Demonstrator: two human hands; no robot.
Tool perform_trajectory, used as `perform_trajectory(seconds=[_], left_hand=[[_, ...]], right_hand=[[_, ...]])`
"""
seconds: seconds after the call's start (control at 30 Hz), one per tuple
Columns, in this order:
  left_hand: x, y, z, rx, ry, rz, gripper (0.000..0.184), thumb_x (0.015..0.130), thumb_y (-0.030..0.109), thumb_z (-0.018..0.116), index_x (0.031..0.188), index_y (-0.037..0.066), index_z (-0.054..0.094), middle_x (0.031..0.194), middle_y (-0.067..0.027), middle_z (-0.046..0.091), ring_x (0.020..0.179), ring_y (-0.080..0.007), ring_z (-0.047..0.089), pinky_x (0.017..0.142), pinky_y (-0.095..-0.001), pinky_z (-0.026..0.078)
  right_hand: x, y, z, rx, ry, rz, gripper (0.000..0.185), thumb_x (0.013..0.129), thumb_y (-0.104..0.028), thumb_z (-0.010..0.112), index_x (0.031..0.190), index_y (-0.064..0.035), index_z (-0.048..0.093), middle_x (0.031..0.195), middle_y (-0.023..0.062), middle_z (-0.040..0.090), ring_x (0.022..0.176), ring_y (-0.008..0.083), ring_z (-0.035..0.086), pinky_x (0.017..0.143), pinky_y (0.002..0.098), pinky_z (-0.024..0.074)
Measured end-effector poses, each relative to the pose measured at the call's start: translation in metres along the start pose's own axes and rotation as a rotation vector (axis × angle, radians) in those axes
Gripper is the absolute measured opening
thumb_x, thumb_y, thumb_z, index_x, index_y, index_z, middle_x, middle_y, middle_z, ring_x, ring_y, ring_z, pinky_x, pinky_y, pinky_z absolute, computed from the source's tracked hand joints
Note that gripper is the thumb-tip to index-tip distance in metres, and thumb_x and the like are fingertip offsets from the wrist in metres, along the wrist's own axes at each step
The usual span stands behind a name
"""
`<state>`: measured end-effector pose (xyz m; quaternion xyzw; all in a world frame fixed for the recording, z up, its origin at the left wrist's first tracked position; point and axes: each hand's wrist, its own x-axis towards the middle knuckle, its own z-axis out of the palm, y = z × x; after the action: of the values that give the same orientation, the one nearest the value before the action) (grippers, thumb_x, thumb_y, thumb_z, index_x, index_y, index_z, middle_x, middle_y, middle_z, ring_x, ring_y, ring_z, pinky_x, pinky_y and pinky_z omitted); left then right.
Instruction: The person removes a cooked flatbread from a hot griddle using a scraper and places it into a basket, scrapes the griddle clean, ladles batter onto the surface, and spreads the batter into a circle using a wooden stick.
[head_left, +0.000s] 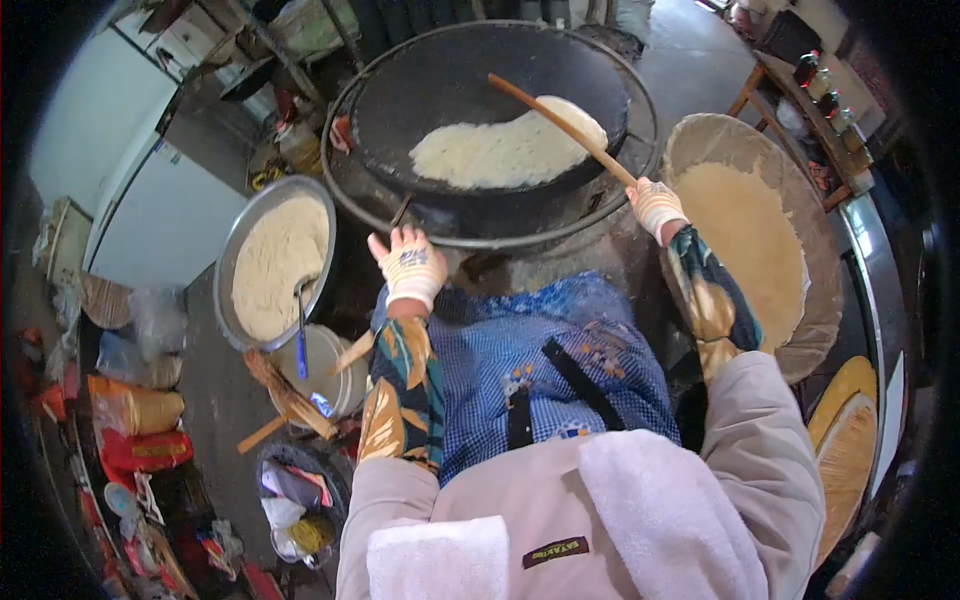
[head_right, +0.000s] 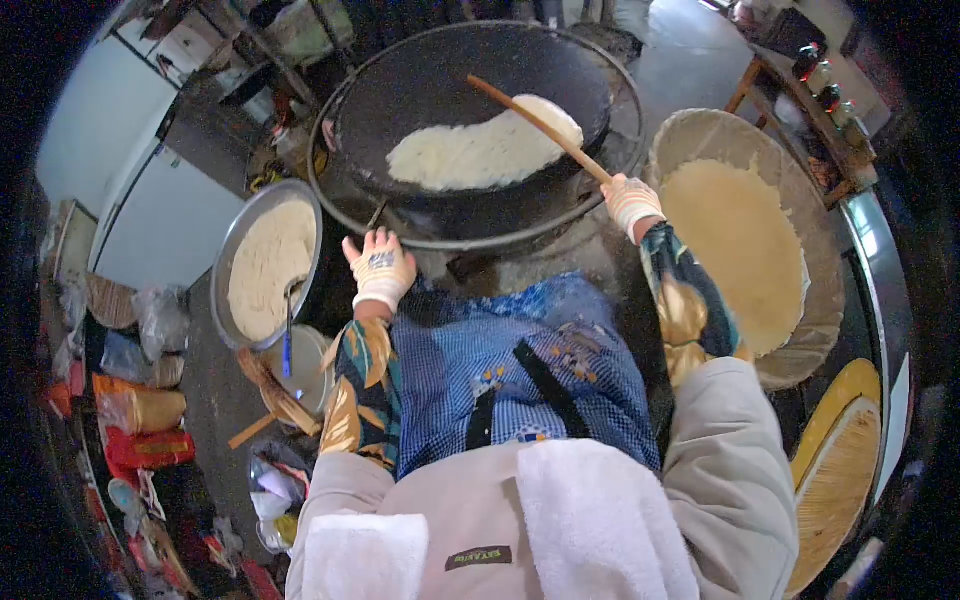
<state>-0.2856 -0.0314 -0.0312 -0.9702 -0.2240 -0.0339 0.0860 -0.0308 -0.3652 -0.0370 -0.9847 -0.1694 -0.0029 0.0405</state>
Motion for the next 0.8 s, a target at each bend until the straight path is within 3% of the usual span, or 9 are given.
perform_trajectory(seconds=[0.1, 0.23, 0.27, 0.3, 0.4, 0.43, 0.53, 0.6, 0.8], left_hand=[[0.006, -0.008, -0.002, 0.020, -0.053, -0.037, 0.052, 0.081, 0.035, 0.057, 0.125, 0.007, 0.060, 0.137, -0.0104, 0.052, 0.132, -0.0274, 0.041, 0.111, -0.0640, 0.008], [0.011, -0.018, -0.002, -0.014, -0.055, -0.090, 0.051, 0.080, 0.028, 0.056, 0.126, 0.007, 0.058, 0.139, -0.0105, 0.050, 0.131, -0.0261, 0.041, 0.109, -0.0653, 0.011], [0.014, -0.022, 0.003, -0.003, -0.049, -0.107, 0.051, 0.080, 0.027, 0.056, 0.127, 0.006, 0.058, 0.139, -0.0108, 0.050, 0.130, -0.0265, 0.042, 0.109, -0.0656, 0.011], [0.018, -0.029, 0.013, 0.039, -0.024, -0.104, 0.052, 0.080, 0.027, 0.056, 0.128, 0.006, 0.056, 0.139, -0.0107, 0.049, 0.131, -0.0268, 0.041, 0.109, -0.0656, 0.010], [0.017, -0.030, -0.020, 0.147, -0.143, -0.083, 0.052, 0.084, 0.026, 0.050, 0.131, 0.005, 0.054, 0.142, -0.0126, 0.047, 0.134, -0.0277, 0.038, 0.110, -0.0659, 0.009], [0.017, -0.027, -0.002, 0.220, -0.033, -0.053, 0.050, 0.082, 0.028, 0.051, 0.126, 0.006, 0.058, 0.137, -0.0120, 0.050, 0.132, -0.0291, 0.038, 0.109, -0.0664, 0.011], [-0.008, 0.037, -0.015, -0.105, 0.251, 0.193, 0.043, 0.075, 0.035, 0.057, 0.108, 0.006, 0.060, 0.112, -0.0108, 0.058, 0.115, -0.0283, 0.047, 0.107, -0.0661, 0.018], [-0.028, 0.081, -0.010, -0.124, 0.122, 0.268, 0.058, 0.080, 0.042, 0.054, 0.122, 0.002, 0.056, 0.128, -0.0135, 0.055, 0.128, -0.0312, 0.042, 0.109, -0.0679, 0.009], [-0.046, 0.088, -0.006, -0.067, 0.132, 0.192, 0.068, 0.081, 0.040, 0.057, 0.133, -0.002, 0.047, 0.141, -0.0191, 0.044, 0.135, -0.0325, 0.036, 0.112, -0.0649, 0.007]], right_hand=[[0.006, -0.015, -0.011, 0.078, 0.003, 0.024, 0.038, 0.094, -0.038, 0.050, 0.096, -0.0037, 0.065, 0.091, 0.0209, 0.068, 0.088, 0.0368, 0.067, 0.077, 0.0471, 0.0525], [-0.056, -0.030, -0.029, 0.019, -0.020, -0.294, 0.033, 0.093, -0.035, 0.050, 0.095, -0.0031, 0.058, 0.080, 0.0205, 0.067, 0.079, 0.0370, 0.067, 0.074, 0.0494, 0.0516], [-0.051, -0.017, -0.010, 0.025, -0.085, -0.283, 0.034, 0.094, -0.037, 0.049, 0.096, -0.0046, 0.059, 0.082, 0.0197, 0.068, 0.080, 0.0361, 0.067, 0.074, 0.0490, 0.0516], [-0.037, -0.005, -0.006, 0.090, -0.059, -0.068, 0.033, 0.094, -0.037, 0.048, 0.098, -0.0070, 0.061, 0.085, 0.0186, 0.069, 0.082, 0.0346, 0.068, 0.075, 0.0470, 0.0522], [-0.009, 0.005, -0.003, 0.085, -0.015, -0.032, 0.037, 0.094, -0.039, 0.048, 0.100, -0.0047, 0.061, 0.086, 0.0203, 0.069, 0.084, 0.0356, 0.068, 0.076, 0.0460, 0.0527], [-0.022, -0.004, -0.016, 0.104, 0.007, -0.070, 0.038, 0.094, -0.039, 0.048, 0.101, -0.0038, 0.061, 0.087, 0.0207, 0.069, 0.084, 0.0356, 0.068, 0.076, 0.0461, 0.0529], [-0.040, -0.017, -0.027, 0.000, -0.117, -0.178, 0.040, 0.094, -0.040, 0.049, 0.104, -0.0034, 0.060, 0.087, 0.0213, 0.069, 0.086, 0.0350, 0.068, 0.076, 0.0457, 0.0532], [-0.022, 0.000, -0.008, 0.123, -0.047, 0.030, 0.038, 0.094, -0.040, 0.051, 0.100, -0.0045, 0.063, 0.089, 0.0206, 0.069, 0.087, 0.0351, 0.068, 0.078, 0.0457, 0.0530], [-0.034, -0.022, -0.013, 0.093, -0.040, -0.168, 0.036, 0.094, -0.038, 0.050, 0.094, -0.0037, 0.061, 0.085, 0.0227, 0.067, 0.085, 0.0378, 0.066, 0.077, 0.0487, 0.0504]])
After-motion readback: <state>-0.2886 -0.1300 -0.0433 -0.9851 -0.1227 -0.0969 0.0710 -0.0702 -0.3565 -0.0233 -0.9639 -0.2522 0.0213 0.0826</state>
